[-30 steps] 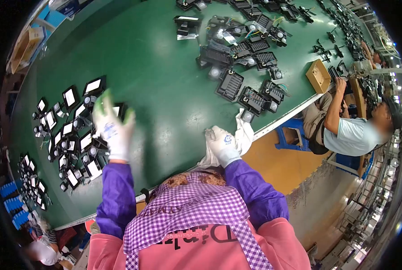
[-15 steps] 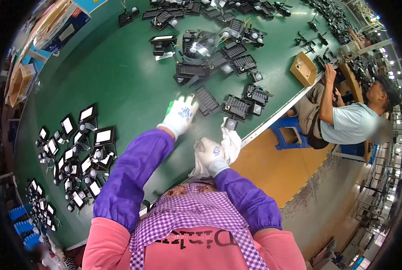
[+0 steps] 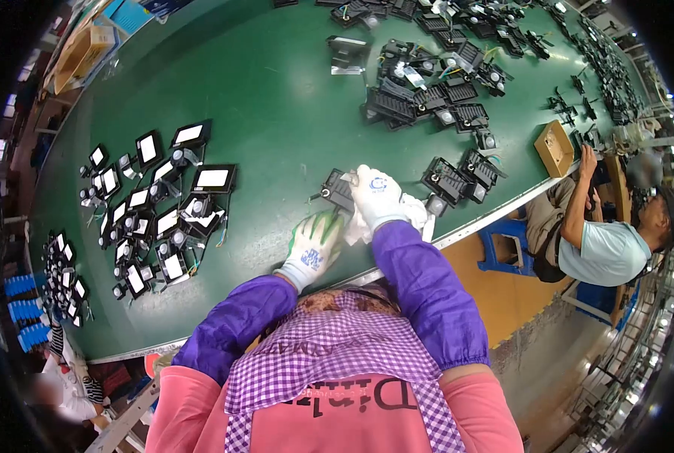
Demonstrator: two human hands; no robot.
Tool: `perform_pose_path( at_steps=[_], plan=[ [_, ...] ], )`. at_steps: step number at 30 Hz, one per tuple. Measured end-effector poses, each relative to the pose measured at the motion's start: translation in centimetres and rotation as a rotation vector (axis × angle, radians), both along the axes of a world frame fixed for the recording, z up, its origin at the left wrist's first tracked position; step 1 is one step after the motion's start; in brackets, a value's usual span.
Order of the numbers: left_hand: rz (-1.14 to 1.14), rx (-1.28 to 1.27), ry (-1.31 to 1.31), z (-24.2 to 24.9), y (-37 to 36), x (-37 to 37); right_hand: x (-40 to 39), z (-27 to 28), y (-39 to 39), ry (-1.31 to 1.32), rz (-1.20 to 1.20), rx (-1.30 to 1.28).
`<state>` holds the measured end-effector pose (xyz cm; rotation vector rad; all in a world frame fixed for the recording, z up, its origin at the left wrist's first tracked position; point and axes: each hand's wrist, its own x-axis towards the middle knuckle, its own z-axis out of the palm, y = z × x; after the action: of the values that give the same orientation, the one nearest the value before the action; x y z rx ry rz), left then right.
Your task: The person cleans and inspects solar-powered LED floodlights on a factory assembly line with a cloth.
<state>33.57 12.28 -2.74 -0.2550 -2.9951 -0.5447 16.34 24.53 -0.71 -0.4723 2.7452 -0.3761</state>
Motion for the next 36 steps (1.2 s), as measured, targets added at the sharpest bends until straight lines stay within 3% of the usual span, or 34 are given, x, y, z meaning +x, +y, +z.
perform_pose_path(
  at_steps=[3, 6, 10, 11, 14, 16, 18, 19, 22, 25, 28, 29, 32, 36],
  plan=[
    [-0.050, 0.010, 0.058, -1.0, -1.4, 3.0, 0.3, 0.2, 0.0, -0.009, 0.022, 0.002],
    [-0.049, 0.011, -0.058, -1.1, -1.8, 3.0, 0.7, 0.4, 0.5, -0.031, -0.044, -0.095],
    [-0.173, -0.021, -0.460, 2.9, -2.6, -1.7, 2.4, 2.7, 1.8, -0.059, -0.153, -0.270],
    [-0.268, -0.084, -0.345, 1.9, -2.6, -2.1, 2.9, 4.5, 1.8, -0.166, -0.237, -0.198],
    [-0.285, 0.034, -0.488, 7.9, -1.1, -3.4, 2.9, 1.4, 4.0, -0.159, -0.412, -0.384],
    [-0.145, 0.375, -0.420, 10.4, -1.2, -3.5, 2.3, 1.8, 5.1, -0.134, -0.472, -0.595],
    [-0.017, 0.843, -0.397, 11.2, -2.9, -4.4, 1.9, 3.6, 5.3, -0.027, -0.390, -0.490],
    [0.219, 1.204, -0.559, 11.5, -3.9, -4.7, 1.7, 3.3, 5.4, 0.021, -0.300, -0.401],
    [0.556, 1.548, -0.527, 8.9, -7.1, -3.7, 1.3, 2.0, 5.4, 0.159, -0.059, -0.160],
    [0.572, 1.278, -0.316, 4.9, -9.3, -2.4, 2.9, 0.6, 4.9, 0.220, 0.071, 0.013],
    [0.595, 0.423, -0.090, 3.2, -9.8, -1.5, 5.5, -0.4, 3.6, 0.238, 0.081, 0.056],
    [0.709, 0.430, -0.234, 3.0, -9.5, -1.2, 6.3, -0.5, 3.3, 0.249, 0.111, 0.065],
    [0.764, 0.507, -0.330, 4.1, -8.1, -0.4, 8.2, -1.1, 3.4, 0.263, 0.210, -0.014],
    [0.469, 0.390, -0.434, 4.9, -9.0, 0.7, 6.0, -3.3, 3.4, 0.268, 0.178, 0.014]
  ],
)
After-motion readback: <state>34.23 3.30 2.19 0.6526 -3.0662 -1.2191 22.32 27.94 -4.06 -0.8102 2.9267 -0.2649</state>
